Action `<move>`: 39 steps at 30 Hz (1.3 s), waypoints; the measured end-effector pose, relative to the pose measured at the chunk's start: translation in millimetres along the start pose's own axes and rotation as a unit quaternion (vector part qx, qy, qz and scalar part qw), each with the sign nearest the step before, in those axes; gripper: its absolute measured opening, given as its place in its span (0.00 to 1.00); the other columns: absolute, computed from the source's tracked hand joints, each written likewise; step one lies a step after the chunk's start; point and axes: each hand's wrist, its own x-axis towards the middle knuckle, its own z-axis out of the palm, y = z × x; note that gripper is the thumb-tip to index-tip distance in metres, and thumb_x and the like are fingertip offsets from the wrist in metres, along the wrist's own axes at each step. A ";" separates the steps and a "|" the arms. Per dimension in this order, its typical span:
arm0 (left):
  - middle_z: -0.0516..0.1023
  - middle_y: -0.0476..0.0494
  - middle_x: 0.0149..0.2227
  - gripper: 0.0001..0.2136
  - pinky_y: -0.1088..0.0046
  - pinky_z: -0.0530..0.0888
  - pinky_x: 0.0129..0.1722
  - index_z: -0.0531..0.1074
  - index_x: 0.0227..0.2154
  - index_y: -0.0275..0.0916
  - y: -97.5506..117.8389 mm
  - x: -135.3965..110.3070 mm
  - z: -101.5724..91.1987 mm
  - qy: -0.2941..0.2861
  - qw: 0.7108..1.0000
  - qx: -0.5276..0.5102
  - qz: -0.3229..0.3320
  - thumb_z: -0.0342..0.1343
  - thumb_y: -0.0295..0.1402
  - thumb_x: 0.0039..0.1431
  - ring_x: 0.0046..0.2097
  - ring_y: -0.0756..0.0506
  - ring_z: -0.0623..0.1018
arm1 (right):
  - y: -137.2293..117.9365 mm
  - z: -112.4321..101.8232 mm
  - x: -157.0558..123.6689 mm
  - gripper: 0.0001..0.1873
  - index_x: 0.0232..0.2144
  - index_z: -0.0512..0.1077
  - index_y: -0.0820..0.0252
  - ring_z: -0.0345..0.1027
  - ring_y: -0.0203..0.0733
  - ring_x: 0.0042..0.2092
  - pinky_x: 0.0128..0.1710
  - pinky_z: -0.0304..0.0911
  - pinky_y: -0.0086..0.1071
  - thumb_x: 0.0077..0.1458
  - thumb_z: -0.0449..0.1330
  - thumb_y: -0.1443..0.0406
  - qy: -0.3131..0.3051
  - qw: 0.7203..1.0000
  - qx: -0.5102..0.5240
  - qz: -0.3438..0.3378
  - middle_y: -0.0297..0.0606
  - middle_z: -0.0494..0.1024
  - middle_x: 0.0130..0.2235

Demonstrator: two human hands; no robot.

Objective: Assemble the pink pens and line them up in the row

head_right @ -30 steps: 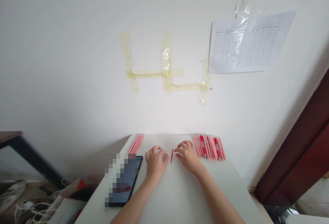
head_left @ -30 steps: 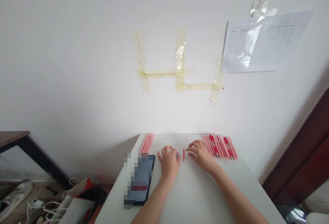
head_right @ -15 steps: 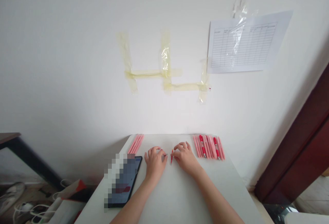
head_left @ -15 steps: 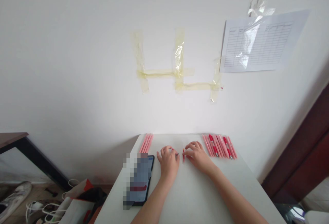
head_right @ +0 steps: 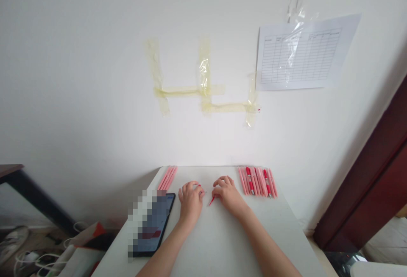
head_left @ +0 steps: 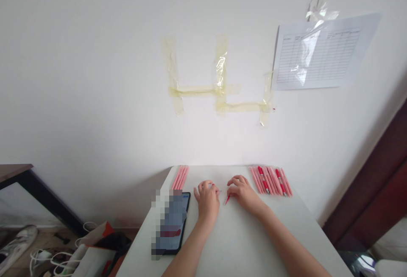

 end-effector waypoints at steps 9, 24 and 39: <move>0.74 0.42 0.52 0.10 0.47 0.61 0.63 0.77 0.34 0.42 2.7 2.1 -8.4 0.010 0.999 -0.030 -0.013 0.51 0.26 0.62 0.58 0.39 0.68 | -2.9 -2.2 1.1 0.11 0.39 0.77 0.51 0.63 0.48 0.56 0.56 0.60 0.44 0.67 0.55 0.68 0.035 0.999 0.033 -0.009 0.38 0.78 0.48; 0.74 0.43 0.50 0.07 0.49 0.62 0.64 0.77 0.34 0.43 5.9 1.8 -15.6 0.023 0.997 -0.072 0.006 0.54 0.26 0.61 0.57 0.40 0.70 | 10.7 -5.3 -0.2 0.12 0.40 0.76 0.51 0.66 0.50 0.51 0.62 0.52 0.53 0.69 0.52 0.65 0.130 0.990 -0.042 0.044 0.39 0.79 0.39; 0.75 0.43 0.50 0.07 0.43 0.60 0.65 0.77 0.34 0.42 5.4 1.6 -13.1 0.028 0.996 -0.082 0.019 0.55 0.25 0.60 0.57 0.40 0.71 | 5.8 -5.4 0.1 0.11 0.39 0.77 0.52 0.67 0.49 0.50 0.64 0.50 0.55 0.69 0.54 0.66 0.132 0.990 -0.045 0.026 0.38 0.79 0.38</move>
